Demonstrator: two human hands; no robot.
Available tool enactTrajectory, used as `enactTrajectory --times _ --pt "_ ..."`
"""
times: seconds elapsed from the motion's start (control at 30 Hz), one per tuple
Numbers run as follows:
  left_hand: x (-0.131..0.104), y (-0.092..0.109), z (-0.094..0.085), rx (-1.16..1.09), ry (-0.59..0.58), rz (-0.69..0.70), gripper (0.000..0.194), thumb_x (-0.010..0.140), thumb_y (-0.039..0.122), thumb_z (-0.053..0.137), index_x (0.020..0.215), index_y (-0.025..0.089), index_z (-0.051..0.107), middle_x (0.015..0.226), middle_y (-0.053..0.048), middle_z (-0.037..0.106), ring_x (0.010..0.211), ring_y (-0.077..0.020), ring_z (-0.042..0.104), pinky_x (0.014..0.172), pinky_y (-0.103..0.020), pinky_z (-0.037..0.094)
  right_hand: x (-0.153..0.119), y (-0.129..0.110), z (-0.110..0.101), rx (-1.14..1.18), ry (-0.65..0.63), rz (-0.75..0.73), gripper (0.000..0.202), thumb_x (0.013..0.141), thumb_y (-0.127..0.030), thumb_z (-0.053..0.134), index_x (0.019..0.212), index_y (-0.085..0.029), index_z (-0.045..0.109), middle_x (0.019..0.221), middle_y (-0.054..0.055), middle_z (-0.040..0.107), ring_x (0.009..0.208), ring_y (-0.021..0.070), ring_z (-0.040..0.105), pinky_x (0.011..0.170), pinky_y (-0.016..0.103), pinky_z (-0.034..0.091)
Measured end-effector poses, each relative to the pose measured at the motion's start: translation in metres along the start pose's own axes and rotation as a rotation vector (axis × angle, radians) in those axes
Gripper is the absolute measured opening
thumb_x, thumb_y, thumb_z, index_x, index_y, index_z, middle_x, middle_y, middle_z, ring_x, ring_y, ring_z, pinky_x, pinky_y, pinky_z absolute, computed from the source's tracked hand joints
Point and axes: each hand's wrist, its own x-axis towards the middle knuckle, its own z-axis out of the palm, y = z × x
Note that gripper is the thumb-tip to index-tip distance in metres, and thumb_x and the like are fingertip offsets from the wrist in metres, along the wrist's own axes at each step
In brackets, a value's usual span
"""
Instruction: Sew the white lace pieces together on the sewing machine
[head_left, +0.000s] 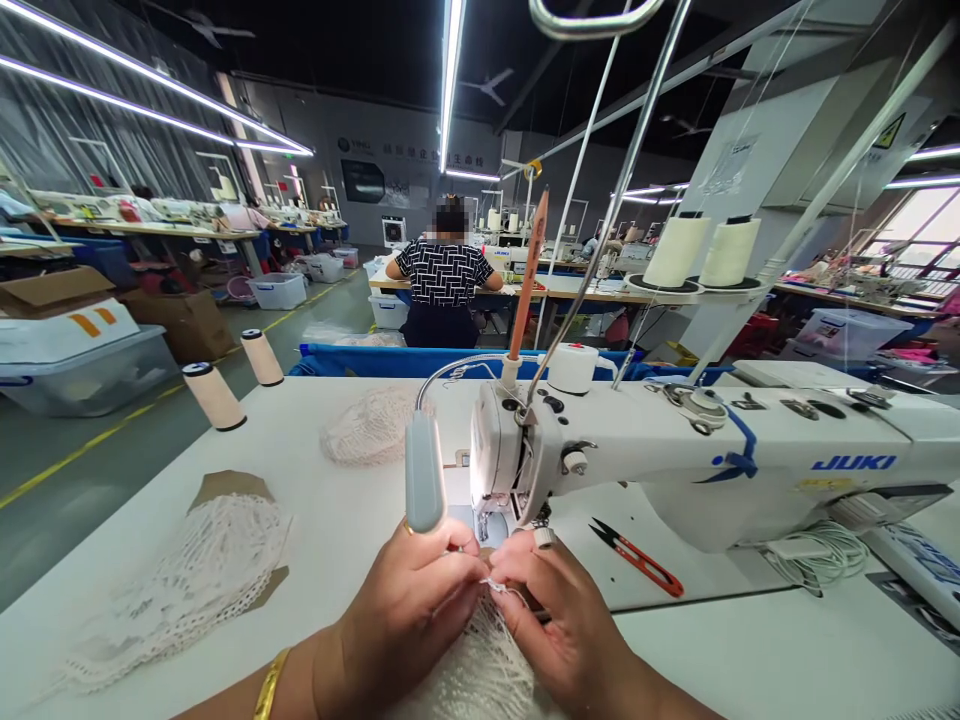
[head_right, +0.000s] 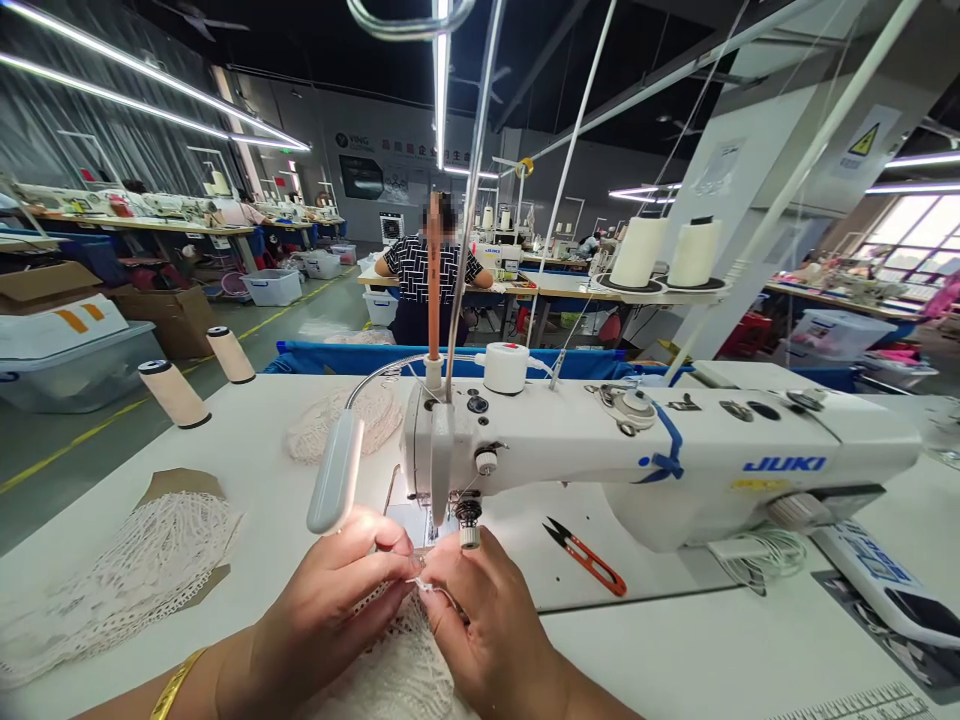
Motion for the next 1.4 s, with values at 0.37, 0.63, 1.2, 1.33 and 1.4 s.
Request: enactTrajectory --times 0.37,0.63,1.2,1.33,1.4 --pt "-0.021 0.034 0.006 -0.346 -0.362 -0.387 0.018 0.102 0.036 0.065 0.090 0.024 0.062 0.090 0.000 0.070 0.075 -0.0162 0.061 0.066 -0.027 0.051 0.019 -0.049 -0.066 0.233 -0.593 0.748 0.011 0.095 -0.020 0.069 0.086 -0.024 0.065 0.079 -0.004 0.067 0.074 0.0142 0.062 0.062 0.021 0.042" --pt "-0.008 -0.009 0.021 0.167 -0.310 -0.325 0.009 0.090 0.013 0.058 0.085 0.020 0.061 0.094 -0.008 0.067 0.084 -0.0256 0.060 0.073 -0.037 0.046 0.050 -0.001 0.000 -0.194 -0.537 0.715 0.025 0.089 -0.006 0.063 0.074 -0.023 0.053 0.069 -0.005 0.057 0.068 0.0143 0.051 0.061 0.024 0.031" --pt "-0.015 -0.014 0.021 0.301 -0.198 0.061 0.034 0.108 0.010 0.048 0.083 0.020 0.068 0.077 -0.003 0.069 0.071 -0.0213 0.059 0.069 -0.037 0.047 0.003 0.007 -0.008 -0.443 -0.294 -0.087 0.027 0.103 -0.011 0.049 0.113 -0.024 0.071 0.100 0.009 0.076 0.088 0.0265 0.069 0.076 0.037 0.055" --pt "-0.017 -0.013 0.020 0.320 -0.210 0.040 0.033 0.109 0.011 0.046 0.091 0.019 0.071 0.082 -0.005 0.072 0.074 -0.0226 0.064 0.069 -0.039 0.050 0.001 0.016 -0.001 -0.344 -0.332 -0.060 0.036 0.100 -0.005 0.049 0.119 -0.024 0.072 0.104 0.008 0.077 0.092 0.0255 0.070 0.079 0.037 0.058" --pt "-0.015 -0.012 0.019 0.323 -0.222 0.032 0.031 0.110 0.012 0.046 0.093 0.018 0.071 0.083 -0.006 0.072 0.076 -0.0240 0.066 0.070 -0.040 0.052 0.001 0.019 -0.001 -0.339 -0.345 -0.036 0.036 0.099 -0.004 0.050 0.120 -0.024 0.072 0.108 0.008 0.077 0.094 0.0250 0.071 0.081 0.037 0.058"
